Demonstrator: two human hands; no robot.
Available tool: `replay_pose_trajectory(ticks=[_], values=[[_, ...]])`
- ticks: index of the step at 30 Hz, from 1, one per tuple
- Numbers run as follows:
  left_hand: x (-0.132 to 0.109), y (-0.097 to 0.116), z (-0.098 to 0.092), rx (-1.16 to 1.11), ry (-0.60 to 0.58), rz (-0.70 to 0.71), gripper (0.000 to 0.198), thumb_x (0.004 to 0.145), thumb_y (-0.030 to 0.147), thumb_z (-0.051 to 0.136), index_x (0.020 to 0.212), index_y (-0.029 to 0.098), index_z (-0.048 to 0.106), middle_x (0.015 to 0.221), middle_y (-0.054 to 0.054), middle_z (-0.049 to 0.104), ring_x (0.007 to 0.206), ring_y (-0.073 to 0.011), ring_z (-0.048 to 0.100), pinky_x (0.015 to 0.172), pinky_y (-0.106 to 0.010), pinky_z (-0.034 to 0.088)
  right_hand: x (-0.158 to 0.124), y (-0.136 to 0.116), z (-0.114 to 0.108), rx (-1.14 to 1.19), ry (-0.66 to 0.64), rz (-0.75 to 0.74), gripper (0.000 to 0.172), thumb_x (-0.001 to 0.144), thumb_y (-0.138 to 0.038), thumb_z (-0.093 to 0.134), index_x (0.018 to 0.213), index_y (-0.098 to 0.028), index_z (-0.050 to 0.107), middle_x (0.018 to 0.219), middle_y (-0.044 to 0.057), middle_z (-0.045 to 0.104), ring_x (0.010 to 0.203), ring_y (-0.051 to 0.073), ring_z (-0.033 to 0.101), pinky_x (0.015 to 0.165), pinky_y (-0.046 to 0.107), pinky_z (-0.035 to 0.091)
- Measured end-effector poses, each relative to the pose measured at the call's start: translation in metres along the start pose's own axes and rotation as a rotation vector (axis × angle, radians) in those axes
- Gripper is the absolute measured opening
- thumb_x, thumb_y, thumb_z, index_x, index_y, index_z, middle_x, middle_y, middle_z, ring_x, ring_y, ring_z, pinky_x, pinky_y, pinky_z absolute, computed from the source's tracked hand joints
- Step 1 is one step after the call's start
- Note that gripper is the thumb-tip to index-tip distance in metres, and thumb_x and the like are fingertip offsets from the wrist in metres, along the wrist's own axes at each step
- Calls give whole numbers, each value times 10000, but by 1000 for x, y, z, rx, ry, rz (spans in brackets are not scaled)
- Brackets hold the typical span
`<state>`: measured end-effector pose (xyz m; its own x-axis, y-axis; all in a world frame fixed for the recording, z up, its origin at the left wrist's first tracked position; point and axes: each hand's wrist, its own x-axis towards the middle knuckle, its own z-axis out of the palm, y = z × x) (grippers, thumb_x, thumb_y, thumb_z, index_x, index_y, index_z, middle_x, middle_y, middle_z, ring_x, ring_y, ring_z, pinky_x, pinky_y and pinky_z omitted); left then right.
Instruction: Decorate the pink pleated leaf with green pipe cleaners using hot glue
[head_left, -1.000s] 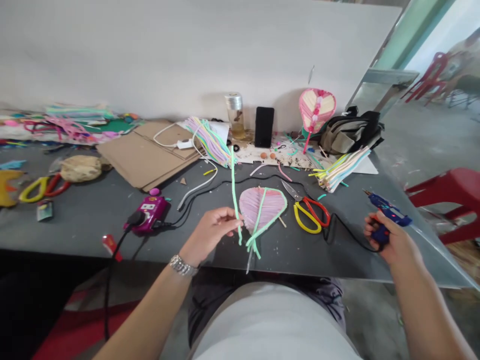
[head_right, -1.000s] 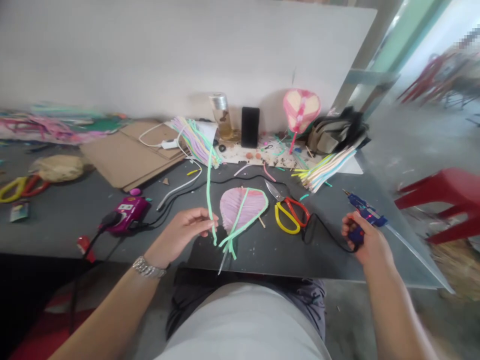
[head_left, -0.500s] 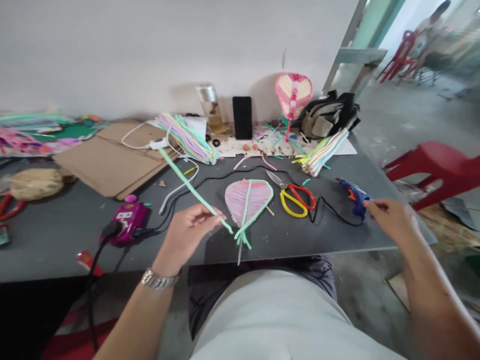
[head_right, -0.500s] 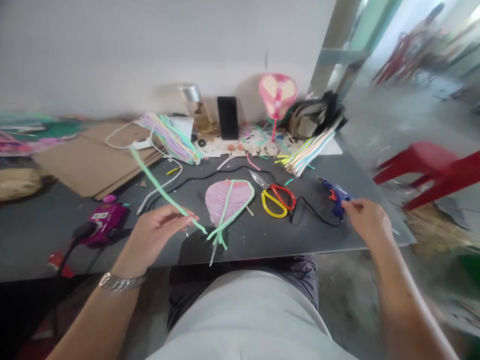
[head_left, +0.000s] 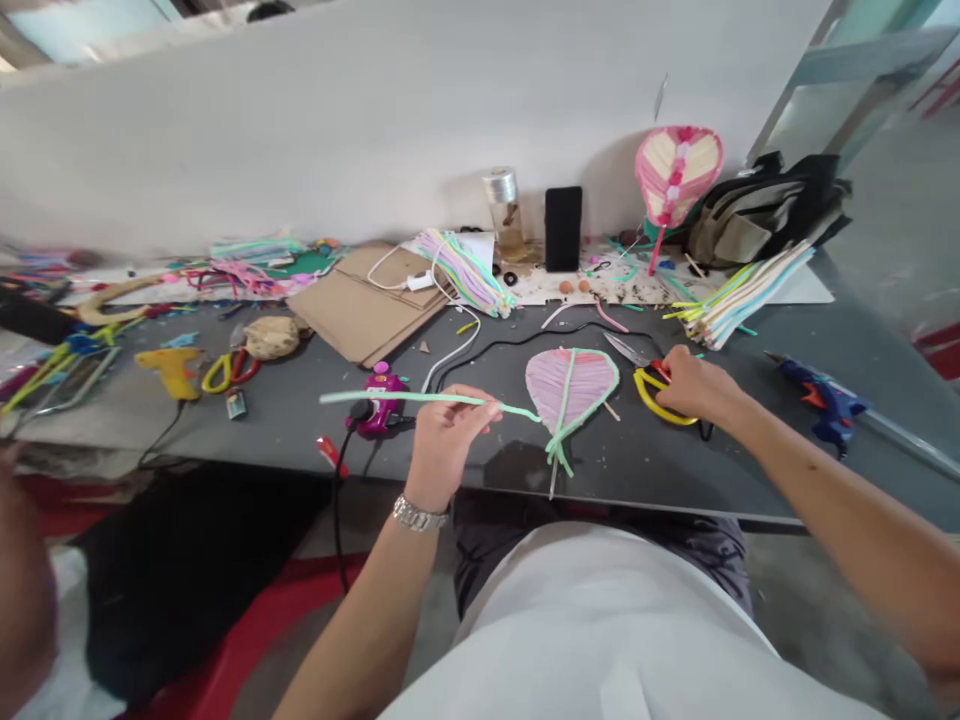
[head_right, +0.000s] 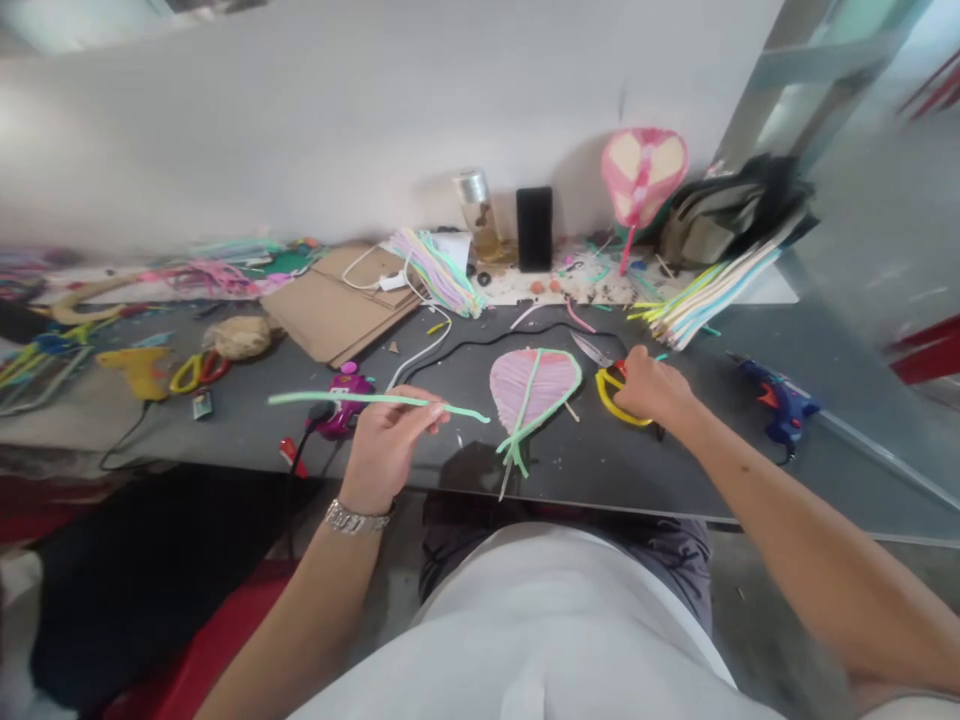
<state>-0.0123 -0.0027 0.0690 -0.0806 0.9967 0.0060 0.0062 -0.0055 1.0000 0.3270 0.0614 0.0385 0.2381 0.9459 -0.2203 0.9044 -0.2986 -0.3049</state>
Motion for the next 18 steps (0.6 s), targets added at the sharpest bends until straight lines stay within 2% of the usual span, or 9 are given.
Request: replay_pose_trajectory(ticks=[3, 5, 7, 8, 10, 12, 14, 16, 18], values=[[-1, 0, -1, -56, 99, 29, 244, 711, 345, 840, 796, 158, 708, 778, -24, 722, 713, -140, 685, 633, -237, 502, -1, 11, -13, 441, 64, 10, 223, 582, -155, 724, 787, -181, 639, 593, -11, 570, 689, 190, 587, 668, 305, 416], [-1, 1, 1, -109, 158, 57, 244, 702, 334, 847, 796, 162, 702, 784, -17, 719, 713, -134, 687, 636, -234, 506, -19, 11, -23, 592, 113, -37, 288, 585, -170, 713, 860, -189, 632, 686, -6, 615, 702, 164, 576, 662, 286, 440], [-2, 2, 7, -168, 197, 94, 242, 693, 322, 853, 788, 168, 694, 785, -13, 721, 712, -129, 687, 639, -232, 509, -49, 7, -29, 762, 79, -84, 406, 603, -272, 740, 985, -201, 621, 761, -13, 623, 659, 140, 559, 610, 269, 461], [-3, 3, 10, -195, 211, 116, 239, 693, 320, 854, 785, 172, 690, 788, -11, 723, 710, -126, 684, 640, -232, 511, -67, 3, -29, 998, -44, -112, 464, 605, -340, 784, 1020, -200, 631, 767, -16, 609, 616, 125, 523, 567, 265, 449], [-8, 4, 19, -230, 226, 151, 233, 702, 322, 847, 784, 180, 683, 800, -10, 729, 709, -123, 680, 643, -235, 512, -105, -2, -21, 1238, -348, -88, 564, 565, -516, 840, 995, -197, 663, 699, -39, 540, 518, 92, 428, 464, 238, 361], [-15, 4, 30, -239, 229, 177, 226, 719, 332, 836, 784, 186, 676, 801, -10, 731, 712, -124, 675, 648, -239, 515, -140, -3, -5, 1312, -474, -111, 719, 523, -685, 848, 1019, -188, 692, 713, -35, 516, 522, 73, 380, 458, 220, 313], [-24, 3, 41, -231, 228, 199, 217, 737, 334, 828, 790, 189, 675, 803, -13, 731, 721, -129, 673, 656, -247, 521, -167, 2, 15, 1330, -526, -230, 839, 594, -831, 754, 1128, -187, 688, 798, 2, 551, 594, 95, 423, 523, 245, 372], [-32, 0, 53, -215, 225, 217, 202, 758, 332, 818, 799, 191, 680, 813, -17, 732, 730, -137, 673, 659, -255, 525, -187, 11, 33, 1321, -542, -295, 839, 706, -886, 623, 1150, -176, 665, 755, -12, 505, 608, 100, 408, 534, 242, 363], [-38, -3, 65, -203, 216, 231, 187, 779, 331, 807, 802, 193, 683, 827, -18, 729, 732, -139, 666, 660, -261, 527, -199, 21, 46, 1272, -557, -304, 817, 748, -900, 556, 1085, -160, 645, 699, -33, 460, 584, 95, 395, 522, 237, 347]])
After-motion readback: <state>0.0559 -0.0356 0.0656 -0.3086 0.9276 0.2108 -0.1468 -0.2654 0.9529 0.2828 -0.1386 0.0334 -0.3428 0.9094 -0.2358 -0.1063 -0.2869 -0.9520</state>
